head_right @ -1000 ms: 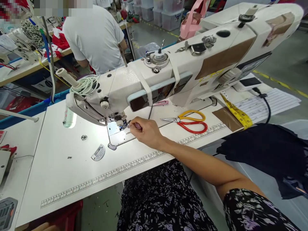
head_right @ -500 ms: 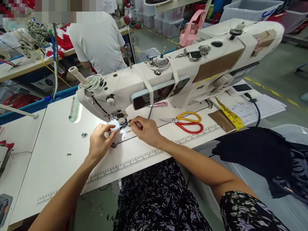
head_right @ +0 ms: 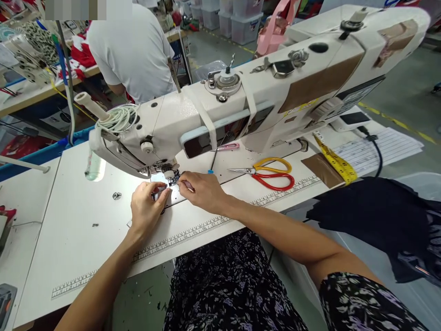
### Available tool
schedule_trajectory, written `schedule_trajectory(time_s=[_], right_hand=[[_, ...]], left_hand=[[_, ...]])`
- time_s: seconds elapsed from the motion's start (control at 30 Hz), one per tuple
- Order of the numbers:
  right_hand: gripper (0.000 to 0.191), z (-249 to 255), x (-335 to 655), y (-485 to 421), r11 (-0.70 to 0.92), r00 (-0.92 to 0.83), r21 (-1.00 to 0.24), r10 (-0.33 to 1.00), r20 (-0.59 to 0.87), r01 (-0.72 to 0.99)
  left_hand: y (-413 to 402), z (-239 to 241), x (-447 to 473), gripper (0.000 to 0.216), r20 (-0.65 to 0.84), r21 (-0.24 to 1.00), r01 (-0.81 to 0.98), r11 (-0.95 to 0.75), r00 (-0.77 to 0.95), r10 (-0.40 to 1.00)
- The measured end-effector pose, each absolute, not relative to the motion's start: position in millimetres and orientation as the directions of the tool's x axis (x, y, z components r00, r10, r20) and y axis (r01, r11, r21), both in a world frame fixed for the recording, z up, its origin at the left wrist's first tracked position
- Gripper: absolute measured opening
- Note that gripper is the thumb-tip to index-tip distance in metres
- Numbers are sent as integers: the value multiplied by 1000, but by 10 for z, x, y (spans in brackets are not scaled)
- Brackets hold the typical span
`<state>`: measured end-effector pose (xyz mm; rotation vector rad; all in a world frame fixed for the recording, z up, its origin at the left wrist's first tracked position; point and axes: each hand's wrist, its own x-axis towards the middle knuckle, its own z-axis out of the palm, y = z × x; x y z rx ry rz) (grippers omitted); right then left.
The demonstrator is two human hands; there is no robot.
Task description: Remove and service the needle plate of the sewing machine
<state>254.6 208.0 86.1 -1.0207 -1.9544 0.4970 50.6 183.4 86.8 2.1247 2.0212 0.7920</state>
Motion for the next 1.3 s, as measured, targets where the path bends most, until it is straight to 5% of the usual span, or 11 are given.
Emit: schedule_trajectory(time_s=[0.57,0.8,1.03,1.3], right_hand=[[16,884,2522,2064,670,-334,-551,734,591,497],[16,945,2550,2037,557,-243,-682,827,507,474],[21,902,2521,2070,586,-299,-633,808,508,506],[17,897,2533,2042,503,-224,-742,863,452,442]], left_hand=[[1789,787,490,11,413,383,904,-190,17,911],[1776,833,512,10,408,413,893,-180,-4,913],[1767,852,539,10,379,446,881,-157,-27,925],[1778,878,467,18,356,561,817,-134,-92,930]])
